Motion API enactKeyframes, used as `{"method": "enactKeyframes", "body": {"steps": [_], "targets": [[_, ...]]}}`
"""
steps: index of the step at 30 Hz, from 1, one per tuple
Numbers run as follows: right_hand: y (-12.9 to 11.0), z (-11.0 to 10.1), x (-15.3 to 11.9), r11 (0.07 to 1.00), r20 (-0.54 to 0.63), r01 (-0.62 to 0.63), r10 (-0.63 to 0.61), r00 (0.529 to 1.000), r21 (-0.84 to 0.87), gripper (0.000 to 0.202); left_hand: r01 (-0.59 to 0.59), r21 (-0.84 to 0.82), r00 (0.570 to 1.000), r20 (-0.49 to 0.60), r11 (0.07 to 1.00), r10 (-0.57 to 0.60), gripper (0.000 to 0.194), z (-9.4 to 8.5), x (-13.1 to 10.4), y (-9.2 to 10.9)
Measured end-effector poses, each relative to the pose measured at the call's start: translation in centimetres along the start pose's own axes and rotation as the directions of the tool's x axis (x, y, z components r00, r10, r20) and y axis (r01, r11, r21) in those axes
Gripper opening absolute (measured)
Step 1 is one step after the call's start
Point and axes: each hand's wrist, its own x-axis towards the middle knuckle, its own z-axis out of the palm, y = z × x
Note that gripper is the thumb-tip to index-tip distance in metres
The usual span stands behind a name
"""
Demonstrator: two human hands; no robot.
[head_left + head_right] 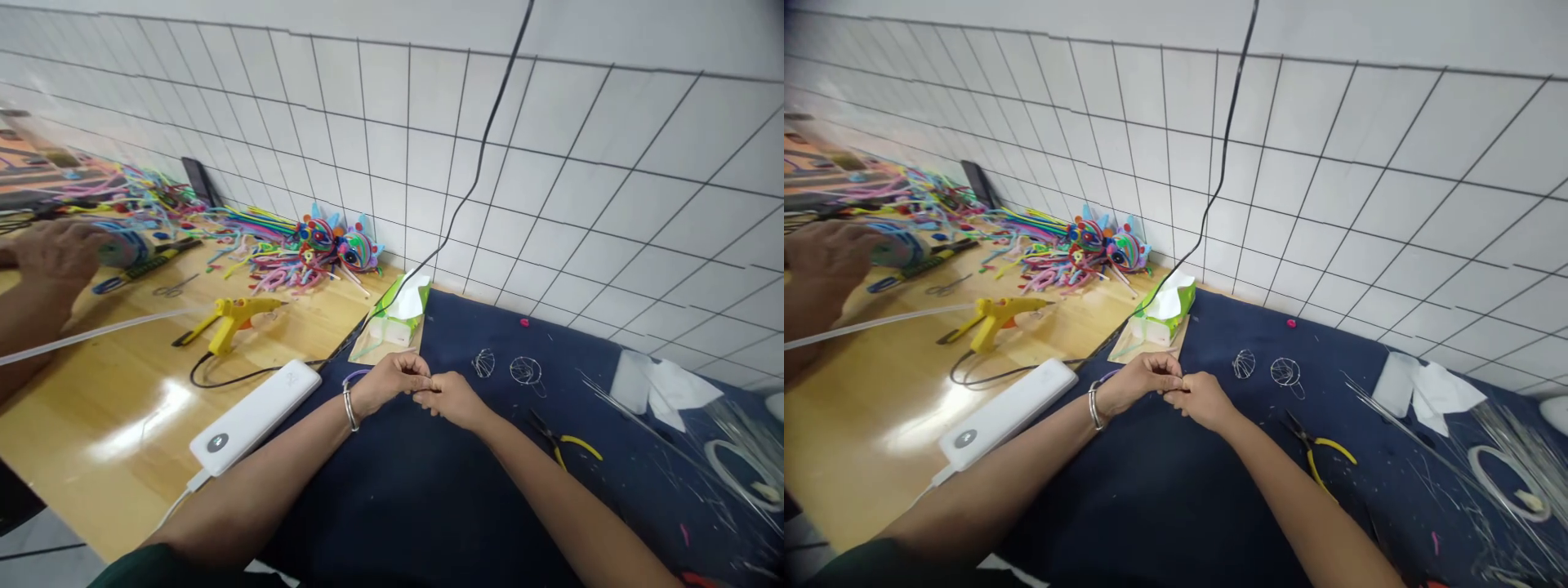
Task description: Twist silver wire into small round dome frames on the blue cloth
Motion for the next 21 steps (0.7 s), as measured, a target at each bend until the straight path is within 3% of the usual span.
{"method": "enactKeyframes", "body": {"steps": [4,10,17,21], "targets": [[0.4,0.8,0.4,0.998,-0.017,-0.034,0.035,0.999,0.044,0.019,0.07,0.036,0.998,-0.012,0.997,-0.069,0.019,-0.9,0.2,-0.1],[1.0,1.1,-0.1,0.991,-0.048,-0.077,0.083,0.995,0.113,0.024,0.171,-0.054,0.983,-0.049,0.984,-0.174,0.022,-1.3,0.6,-1.2],[0.9,0.4,-1.9,0.959,-0.03,-0.103,0.115,0.993,0.263,0.021,0.18,-0.108,0.983,0.04,0.978,-0.177,0.025,-0.8,0.5,-1.2],[1.2,0.2,-2.6,0.973,-0.038,-0.113,0.123,0.992,0.201,0.021,0.229,-0.094,0.971,0.088,0.969,-0.221,0.027,-0.5,0.3,-1.1]]}}
